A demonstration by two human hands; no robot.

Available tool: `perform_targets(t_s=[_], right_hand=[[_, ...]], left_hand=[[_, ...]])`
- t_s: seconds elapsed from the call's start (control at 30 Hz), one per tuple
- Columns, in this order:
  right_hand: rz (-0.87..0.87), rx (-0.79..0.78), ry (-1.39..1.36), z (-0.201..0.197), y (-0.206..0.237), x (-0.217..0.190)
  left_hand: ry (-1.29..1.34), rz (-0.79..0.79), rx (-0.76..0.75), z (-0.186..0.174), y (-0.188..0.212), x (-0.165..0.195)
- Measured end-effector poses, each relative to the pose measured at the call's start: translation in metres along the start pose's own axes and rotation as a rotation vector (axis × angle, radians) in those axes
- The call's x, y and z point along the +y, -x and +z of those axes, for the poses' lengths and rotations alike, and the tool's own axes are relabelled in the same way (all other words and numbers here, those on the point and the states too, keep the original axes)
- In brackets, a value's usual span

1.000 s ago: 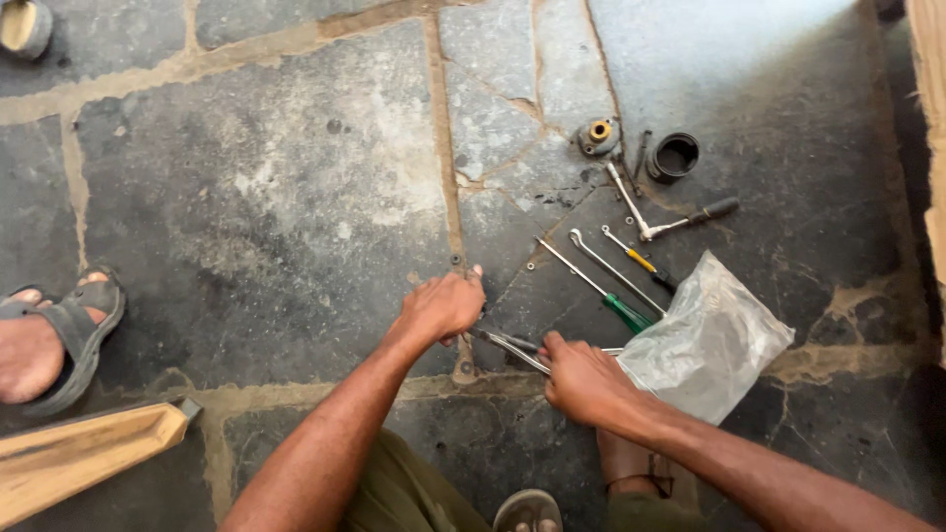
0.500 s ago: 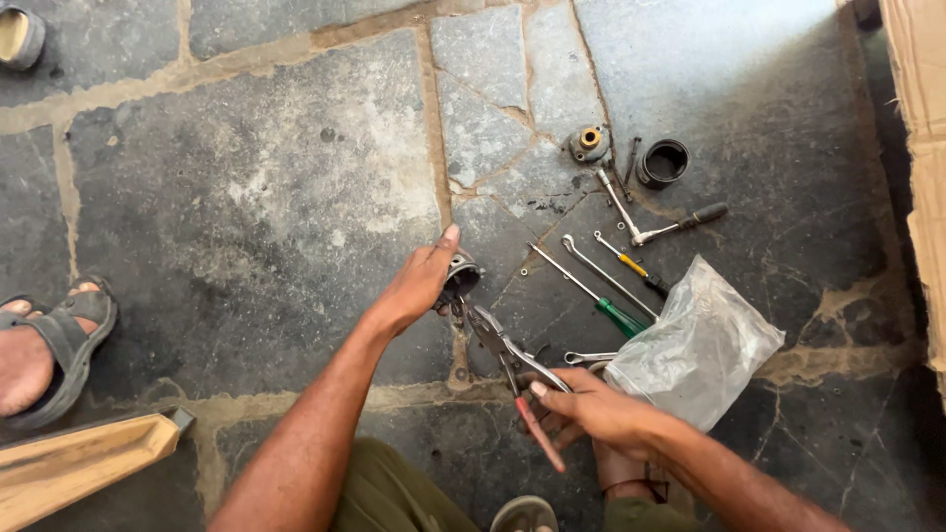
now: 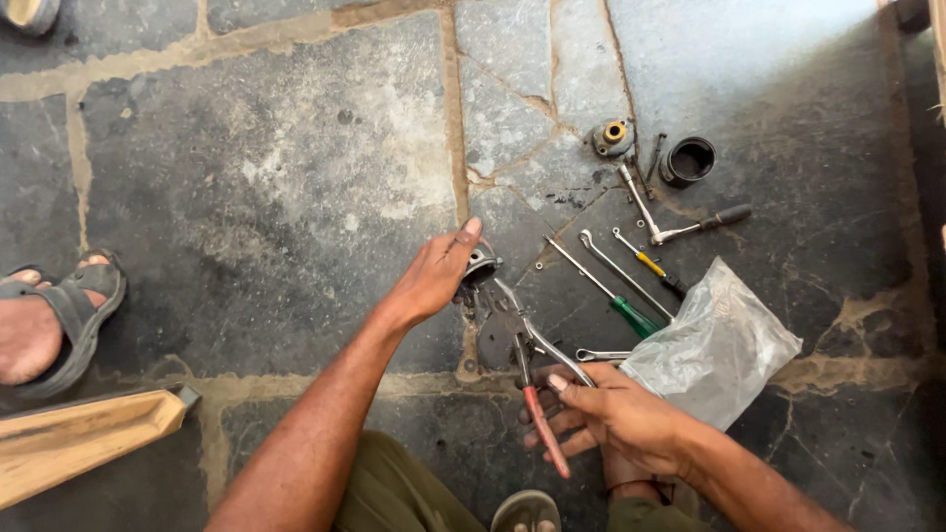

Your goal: The person sits on a tiled floor and uses pliers to manipulate a cylindrical metal part held in their left hand. They repeatedly squeeze the pliers to adjust or remove internal components of the part while other tools and a plastic bag lie nearby.

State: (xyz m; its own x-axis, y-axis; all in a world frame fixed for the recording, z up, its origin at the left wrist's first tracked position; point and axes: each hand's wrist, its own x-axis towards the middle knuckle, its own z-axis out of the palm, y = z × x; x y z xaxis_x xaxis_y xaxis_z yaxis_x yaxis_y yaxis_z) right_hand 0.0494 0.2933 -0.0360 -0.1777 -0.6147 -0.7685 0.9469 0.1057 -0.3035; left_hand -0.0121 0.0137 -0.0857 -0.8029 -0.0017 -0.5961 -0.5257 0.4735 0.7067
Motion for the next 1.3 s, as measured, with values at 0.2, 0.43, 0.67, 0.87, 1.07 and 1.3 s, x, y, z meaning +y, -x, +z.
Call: perform_targets(t_s=[0.2, 0.43, 0.67, 0.87, 1.07, 1.3], right_hand=[[-0.007, -0.074, -0.042, 0.002, -0.001, -0.01], [-0.015, -0.064, -0.064, 0.001, 0.0, -0.014], [-0.023, -0.09, -0.067, 0.001, -0.005, -0.014], [-0.02, -0.055, -0.073, -0.001, -0.006, -0.008], [-0.024, -0.045, -0.051, -0.001, -0.006, -0.007], [-0.014, -0.034, -0.04, -0.008, -0.008, 0.0]], left_hand=[[0.058, 0.142, 0.01, 0.005, -0.003, 0.003], [0.107, 0.202, -0.063, 0.011, -0.001, 0.009], [0.116, 0.247, -0.087, 0.014, 0.0, 0.014], [0.236, 0.134, -0.14, 0.013, 0.0, 0.015], [0.154, 0.279, -0.086, 0.015, -0.002, 0.015], [0.137, 0.289, -0.092, 0.017, -0.004, 0.012]])
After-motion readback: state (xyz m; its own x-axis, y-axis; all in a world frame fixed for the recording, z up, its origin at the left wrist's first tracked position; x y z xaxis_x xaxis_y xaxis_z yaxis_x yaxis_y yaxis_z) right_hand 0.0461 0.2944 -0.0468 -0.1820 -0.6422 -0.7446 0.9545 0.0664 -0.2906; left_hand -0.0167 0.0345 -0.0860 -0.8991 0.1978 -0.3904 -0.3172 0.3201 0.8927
